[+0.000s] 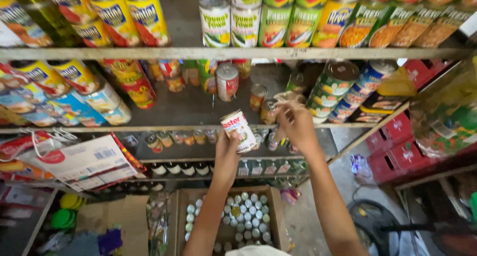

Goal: Cleaning and organizing canned food items on store shelves and into boxes.

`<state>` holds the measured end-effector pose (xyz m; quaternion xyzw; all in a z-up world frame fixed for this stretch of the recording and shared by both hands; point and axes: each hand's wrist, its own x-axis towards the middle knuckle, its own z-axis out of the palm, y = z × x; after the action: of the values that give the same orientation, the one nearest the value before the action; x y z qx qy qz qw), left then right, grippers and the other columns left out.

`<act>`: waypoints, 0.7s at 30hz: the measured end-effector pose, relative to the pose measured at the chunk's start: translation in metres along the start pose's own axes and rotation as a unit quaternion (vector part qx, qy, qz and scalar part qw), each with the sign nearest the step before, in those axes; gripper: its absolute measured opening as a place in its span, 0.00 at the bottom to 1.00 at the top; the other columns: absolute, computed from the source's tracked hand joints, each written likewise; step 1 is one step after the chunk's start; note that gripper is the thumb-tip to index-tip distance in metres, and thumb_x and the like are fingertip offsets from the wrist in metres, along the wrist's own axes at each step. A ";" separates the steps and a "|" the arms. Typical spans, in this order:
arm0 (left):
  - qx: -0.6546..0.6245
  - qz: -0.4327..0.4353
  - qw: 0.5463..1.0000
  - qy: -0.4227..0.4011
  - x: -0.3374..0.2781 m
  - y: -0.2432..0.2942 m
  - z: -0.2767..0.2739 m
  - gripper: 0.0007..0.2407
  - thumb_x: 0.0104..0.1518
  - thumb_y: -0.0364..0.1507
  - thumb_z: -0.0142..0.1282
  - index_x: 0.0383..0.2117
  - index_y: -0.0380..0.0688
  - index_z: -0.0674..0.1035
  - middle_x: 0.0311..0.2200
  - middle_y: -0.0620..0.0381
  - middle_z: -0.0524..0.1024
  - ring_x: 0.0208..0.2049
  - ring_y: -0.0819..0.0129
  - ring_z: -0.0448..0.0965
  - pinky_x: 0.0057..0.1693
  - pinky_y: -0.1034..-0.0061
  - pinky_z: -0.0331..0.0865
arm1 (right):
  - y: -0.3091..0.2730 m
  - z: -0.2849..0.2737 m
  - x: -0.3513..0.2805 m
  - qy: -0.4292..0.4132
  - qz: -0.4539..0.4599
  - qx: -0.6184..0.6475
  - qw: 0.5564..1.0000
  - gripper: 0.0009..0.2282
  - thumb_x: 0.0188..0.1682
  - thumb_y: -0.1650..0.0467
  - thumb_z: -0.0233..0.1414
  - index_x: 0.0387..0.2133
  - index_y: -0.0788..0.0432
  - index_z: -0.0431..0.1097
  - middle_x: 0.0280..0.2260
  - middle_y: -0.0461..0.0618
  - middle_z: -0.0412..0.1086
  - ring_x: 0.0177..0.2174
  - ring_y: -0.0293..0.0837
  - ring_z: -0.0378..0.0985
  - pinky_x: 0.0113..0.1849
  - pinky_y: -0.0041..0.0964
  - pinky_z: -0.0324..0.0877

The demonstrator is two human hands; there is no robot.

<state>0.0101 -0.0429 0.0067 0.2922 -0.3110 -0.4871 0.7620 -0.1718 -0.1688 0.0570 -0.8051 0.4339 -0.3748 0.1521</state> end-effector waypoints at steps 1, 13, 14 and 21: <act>0.001 0.008 1.000 -0.005 0.009 0.009 0.005 0.19 0.67 0.33 0.48 0.62 0.40 0.65 0.50 0.53 0.73 0.49 0.67 0.76 0.54 0.60 0.74 | -0.035 -0.018 0.006 0.006 -0.007 0.001 1.000 0.15 0.52 0.67 0.58 0.49 0.63 0.74 0.44 0.60 0.74 0.39 0.53 0.74 0.41 0.46 0.69; 0.402 0.460 0.792 -0.002 0.144 0.212 0.097 0.24 0.59 0.26 0.69 0.60 0.36 0.71 0.50 0.46 0.76 0.50 0.64 0.79 0.52 0.72 0.77 | -0.202 -0.064 0.133 0.097 -0.258 0.217 0.936 0.20 0.47 0.77 0.62 0.54 0.63 0.70 0.43 0.53 0.76 0.38 0.40 0.82 0.39 0.32 0.78; 0.359 0.433 0.826 -0.031 0.157 0.218 0.099 0.25 0.59 0.27 0.68 0.61 0.35 0.69 0.48 0.46 0.78 0.47 0.66 0.82 0.50 0.74 0.78 | -0.205 -0.061 0.147 0.110 -0.252 0.230 0.934 0.20 0.47 0.78 0.60 0.54 0.64 0.69 0.44 0.54 0.77 0.39 0.41 0.84 0.40 0.33 0.79; 0.430 0.469 0.771 0.028 0.203 0.229 0.099 0.24 0.53 0.29 0.72 0.55 0.31 0.74 0.42 0.43 0.79 0.39 0.64 0.85 0.41 0.74 0.80 | -0.197 -0.032 0.187 0.161 -0.290 0.131 0.934 0.19 0.47 0.82 0.51 0.54 0.68 0.68 0.42 0.68 0.76 0.42 0.59 0.82 0.42 0.44 0.76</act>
<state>0.1313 -0.1633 0.2793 0.4210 -0.5646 0.1233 0.6991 -0.0160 -0.2046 0.2792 -0.7975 0.1478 -0.5809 0.0690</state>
